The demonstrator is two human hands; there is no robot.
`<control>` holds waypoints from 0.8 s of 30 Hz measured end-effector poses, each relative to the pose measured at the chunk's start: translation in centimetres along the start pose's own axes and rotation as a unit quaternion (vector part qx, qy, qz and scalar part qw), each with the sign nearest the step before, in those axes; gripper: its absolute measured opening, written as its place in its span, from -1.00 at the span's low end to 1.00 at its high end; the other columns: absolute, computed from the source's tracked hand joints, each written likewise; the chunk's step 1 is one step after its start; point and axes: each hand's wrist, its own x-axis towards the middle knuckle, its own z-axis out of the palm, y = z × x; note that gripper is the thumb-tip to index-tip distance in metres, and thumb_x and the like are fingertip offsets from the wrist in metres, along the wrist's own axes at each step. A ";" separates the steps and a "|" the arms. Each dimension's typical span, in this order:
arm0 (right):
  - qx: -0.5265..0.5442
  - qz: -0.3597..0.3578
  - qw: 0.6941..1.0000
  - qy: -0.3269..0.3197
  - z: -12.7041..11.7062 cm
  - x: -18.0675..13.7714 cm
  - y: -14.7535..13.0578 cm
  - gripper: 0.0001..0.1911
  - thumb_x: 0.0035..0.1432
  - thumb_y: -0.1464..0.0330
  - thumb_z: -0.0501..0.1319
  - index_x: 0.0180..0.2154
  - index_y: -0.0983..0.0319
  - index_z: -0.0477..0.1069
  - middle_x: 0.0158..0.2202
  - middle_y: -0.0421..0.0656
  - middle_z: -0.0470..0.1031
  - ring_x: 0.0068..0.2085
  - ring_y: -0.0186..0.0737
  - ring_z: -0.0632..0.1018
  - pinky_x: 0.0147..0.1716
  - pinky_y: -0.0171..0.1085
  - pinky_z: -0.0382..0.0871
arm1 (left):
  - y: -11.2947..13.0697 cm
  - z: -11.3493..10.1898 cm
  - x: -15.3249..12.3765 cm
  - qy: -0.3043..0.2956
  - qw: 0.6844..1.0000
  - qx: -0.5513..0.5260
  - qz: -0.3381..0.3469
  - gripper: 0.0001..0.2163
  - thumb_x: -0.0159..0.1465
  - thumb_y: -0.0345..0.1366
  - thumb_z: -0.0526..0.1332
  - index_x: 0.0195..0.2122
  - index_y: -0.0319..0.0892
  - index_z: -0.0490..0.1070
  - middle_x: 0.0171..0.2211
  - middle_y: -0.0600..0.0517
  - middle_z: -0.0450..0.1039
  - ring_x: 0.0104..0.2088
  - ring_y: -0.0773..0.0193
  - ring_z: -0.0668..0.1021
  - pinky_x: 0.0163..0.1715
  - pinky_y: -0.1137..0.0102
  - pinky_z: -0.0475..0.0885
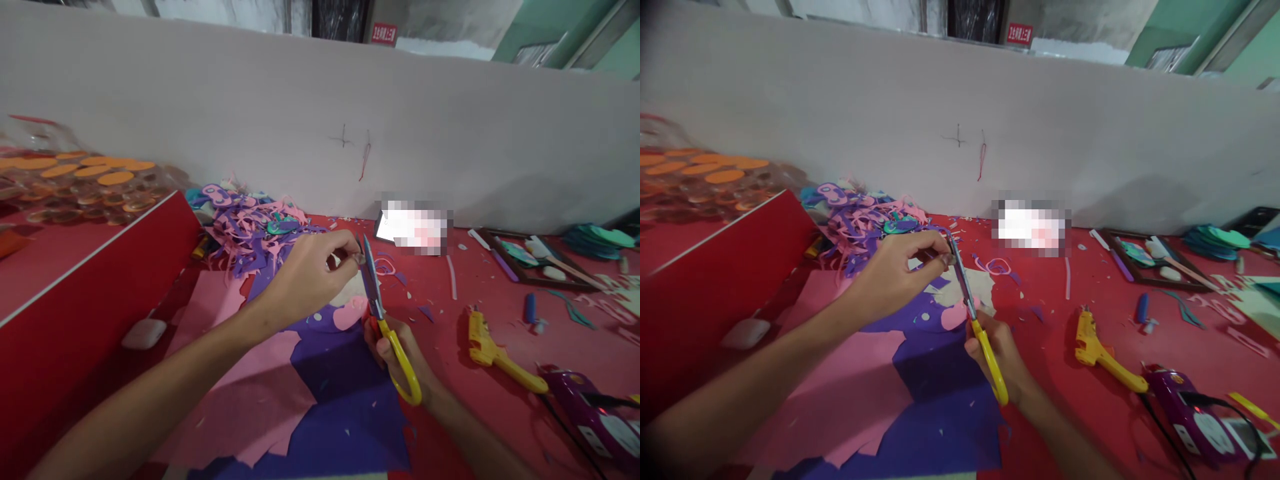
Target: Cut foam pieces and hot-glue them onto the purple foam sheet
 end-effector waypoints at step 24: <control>0.007 0.024 1.000 0.013 0.1 -0.1 -0.2 -0.27 0.06 -0.38 0.10 -0.45 0.18 0.28 -0.60 -0.30 0.15 -0.56 -0.35 0.15 -0.60 -0.31 -0.05 | 0.4 0.1 0.0 0.005 1.000 0.000 0.007 -0.88 0.27 -0.45 0.18 -0.41 -0.21 0.44 -0.49 0.13 0.45 -0.48 0.43 0.42 -0.42 0.46 0.30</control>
